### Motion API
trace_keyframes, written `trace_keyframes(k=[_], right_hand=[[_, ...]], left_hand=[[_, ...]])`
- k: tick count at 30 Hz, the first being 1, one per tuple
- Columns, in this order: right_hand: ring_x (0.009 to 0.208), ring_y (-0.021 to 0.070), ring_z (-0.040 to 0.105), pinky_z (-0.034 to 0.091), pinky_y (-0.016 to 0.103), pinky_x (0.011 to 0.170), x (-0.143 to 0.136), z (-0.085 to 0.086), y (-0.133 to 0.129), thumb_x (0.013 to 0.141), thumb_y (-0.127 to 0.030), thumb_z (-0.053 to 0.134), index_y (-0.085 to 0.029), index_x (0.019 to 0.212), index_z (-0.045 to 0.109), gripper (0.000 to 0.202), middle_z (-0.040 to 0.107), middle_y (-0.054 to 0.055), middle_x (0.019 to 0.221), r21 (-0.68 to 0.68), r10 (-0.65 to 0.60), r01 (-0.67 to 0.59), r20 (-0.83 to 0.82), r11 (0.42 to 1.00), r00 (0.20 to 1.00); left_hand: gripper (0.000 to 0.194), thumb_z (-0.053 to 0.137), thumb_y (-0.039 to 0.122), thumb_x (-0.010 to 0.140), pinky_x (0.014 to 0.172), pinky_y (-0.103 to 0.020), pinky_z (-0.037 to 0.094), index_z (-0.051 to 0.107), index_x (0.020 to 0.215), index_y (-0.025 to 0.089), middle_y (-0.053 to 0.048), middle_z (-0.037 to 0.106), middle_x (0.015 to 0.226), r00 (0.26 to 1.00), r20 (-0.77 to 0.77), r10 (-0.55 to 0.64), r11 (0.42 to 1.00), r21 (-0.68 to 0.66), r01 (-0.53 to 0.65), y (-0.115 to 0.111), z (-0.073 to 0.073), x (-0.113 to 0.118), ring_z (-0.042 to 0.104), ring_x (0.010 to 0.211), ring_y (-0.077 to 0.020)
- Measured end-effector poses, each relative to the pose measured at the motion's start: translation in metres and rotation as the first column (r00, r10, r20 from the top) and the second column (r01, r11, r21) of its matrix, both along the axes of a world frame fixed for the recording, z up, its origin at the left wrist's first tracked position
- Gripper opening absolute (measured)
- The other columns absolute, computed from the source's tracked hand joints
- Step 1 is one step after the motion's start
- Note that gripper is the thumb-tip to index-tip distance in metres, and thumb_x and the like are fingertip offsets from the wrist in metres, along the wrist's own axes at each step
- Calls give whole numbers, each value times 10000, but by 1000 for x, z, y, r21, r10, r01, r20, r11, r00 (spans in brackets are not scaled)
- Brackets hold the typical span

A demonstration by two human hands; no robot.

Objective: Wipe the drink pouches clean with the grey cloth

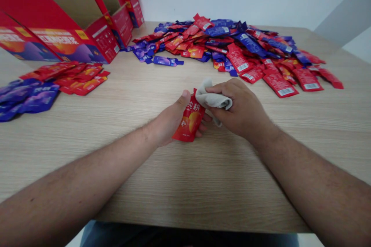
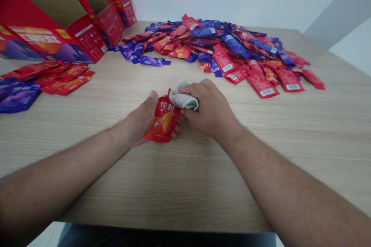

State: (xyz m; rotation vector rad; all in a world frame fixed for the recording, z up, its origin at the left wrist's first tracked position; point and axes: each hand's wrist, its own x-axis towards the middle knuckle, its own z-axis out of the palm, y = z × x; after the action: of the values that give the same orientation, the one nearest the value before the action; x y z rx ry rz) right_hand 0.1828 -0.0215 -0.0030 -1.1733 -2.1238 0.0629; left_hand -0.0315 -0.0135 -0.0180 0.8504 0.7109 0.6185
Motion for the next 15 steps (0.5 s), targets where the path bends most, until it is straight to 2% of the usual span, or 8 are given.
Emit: trace_keyframes(k=[4,8,11,15], right_hand=[[1001,321,683,542,502,888,2,3,1,871,-229,698,-253,1186,756,321,804,76,1073,3,33,-33,5,999,999],[1002,321,684,546,510,902,2,4,-1,872,-216,680,-256,1157,756,298,789,79,1042,9,-18,18,-19,1000,1000],[1026,324,673,550,508,912,1,5,-2,869,-236,687,-252,1192,755,330,771,95,1060,25,-18,18,-5,1000,1000],[1012,308,674,549,489,908,1,4,-2,889,-222,670,-251,1149,759,277,772,84,1032,23,-38,38,-28,999,999]], left_hand=[[747,444,820,996,630,-305,601,750,1140,154,-137,803,987,1000,5,-4,1000,22,4,0,-2,0,747,694,-202],[775,501,869,936,624,-284,595,725,1181,168,-134,803,997,999,30,-41,998,54,39,0,-3,-2,755,714,-202],[800,513,890,911,647,-276,600,727,1163,162,-134,801,990,997,40,-71,995,73,68,0,-5,-4,758,728,-195],[836,501,915,892,634,-273,599,746,1129,152,-143,801,982,996,11,-85,995,60,84,1,-8,-5,754,708,-192]])
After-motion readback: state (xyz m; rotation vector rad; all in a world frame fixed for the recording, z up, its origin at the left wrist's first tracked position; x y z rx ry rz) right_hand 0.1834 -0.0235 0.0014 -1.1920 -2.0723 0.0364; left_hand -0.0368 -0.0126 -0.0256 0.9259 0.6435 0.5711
